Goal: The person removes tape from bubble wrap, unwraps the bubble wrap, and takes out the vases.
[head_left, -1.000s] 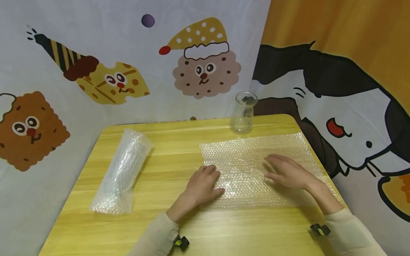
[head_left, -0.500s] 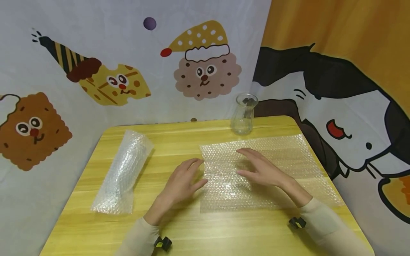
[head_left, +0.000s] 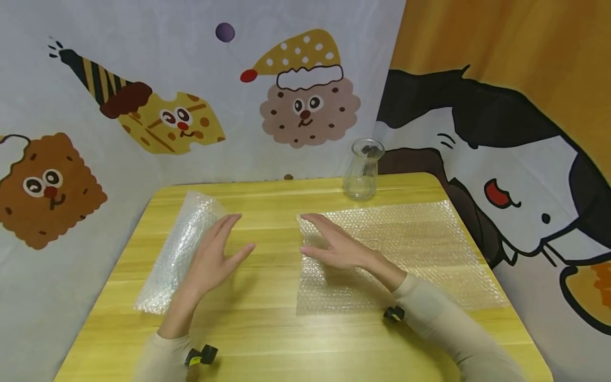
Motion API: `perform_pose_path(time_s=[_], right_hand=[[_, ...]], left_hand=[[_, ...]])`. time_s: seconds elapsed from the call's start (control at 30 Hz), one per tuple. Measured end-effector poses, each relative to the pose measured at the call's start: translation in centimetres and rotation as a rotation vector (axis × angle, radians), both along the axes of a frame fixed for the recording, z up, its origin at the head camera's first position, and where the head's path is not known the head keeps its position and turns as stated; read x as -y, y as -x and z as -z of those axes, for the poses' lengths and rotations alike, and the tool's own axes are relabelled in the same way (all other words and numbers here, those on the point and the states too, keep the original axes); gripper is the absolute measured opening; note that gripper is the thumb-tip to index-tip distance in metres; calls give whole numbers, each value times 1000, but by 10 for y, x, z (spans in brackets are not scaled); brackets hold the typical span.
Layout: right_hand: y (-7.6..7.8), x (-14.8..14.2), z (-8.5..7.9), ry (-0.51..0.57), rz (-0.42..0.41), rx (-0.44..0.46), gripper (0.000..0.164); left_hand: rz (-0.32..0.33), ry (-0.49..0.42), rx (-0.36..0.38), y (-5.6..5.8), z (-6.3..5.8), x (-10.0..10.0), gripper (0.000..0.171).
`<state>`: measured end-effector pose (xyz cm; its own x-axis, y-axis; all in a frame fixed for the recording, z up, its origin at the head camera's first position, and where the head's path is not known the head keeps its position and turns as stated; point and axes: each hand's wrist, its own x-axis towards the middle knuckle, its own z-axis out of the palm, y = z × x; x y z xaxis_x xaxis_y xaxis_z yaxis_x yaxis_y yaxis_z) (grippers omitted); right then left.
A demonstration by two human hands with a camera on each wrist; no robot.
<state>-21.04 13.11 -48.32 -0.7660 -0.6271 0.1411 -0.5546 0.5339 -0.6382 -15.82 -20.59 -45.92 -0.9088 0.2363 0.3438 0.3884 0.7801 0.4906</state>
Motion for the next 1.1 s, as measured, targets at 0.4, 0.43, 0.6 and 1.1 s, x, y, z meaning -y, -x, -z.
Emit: perform_pose_path(time_s=[0.4, 0.43, 0.6, 1.1], right_hand=[[8, 86, 2, 170, -80, 252, 76], [9, 92, 3, 195, -88, 286, 75], [10, 124, 11, 275, -75, 464, 73], [3, 208, 32, 592, 81, 907, 84]], left_hand=[[-129, -57, 95, -7, -6, 88, 76], [-138, -60, 114, -6, -6, 95, 77], [-169, -52, 201, -3, -5, 124, 83], [-183, -14, 526, 0, 6, 167, 89]])
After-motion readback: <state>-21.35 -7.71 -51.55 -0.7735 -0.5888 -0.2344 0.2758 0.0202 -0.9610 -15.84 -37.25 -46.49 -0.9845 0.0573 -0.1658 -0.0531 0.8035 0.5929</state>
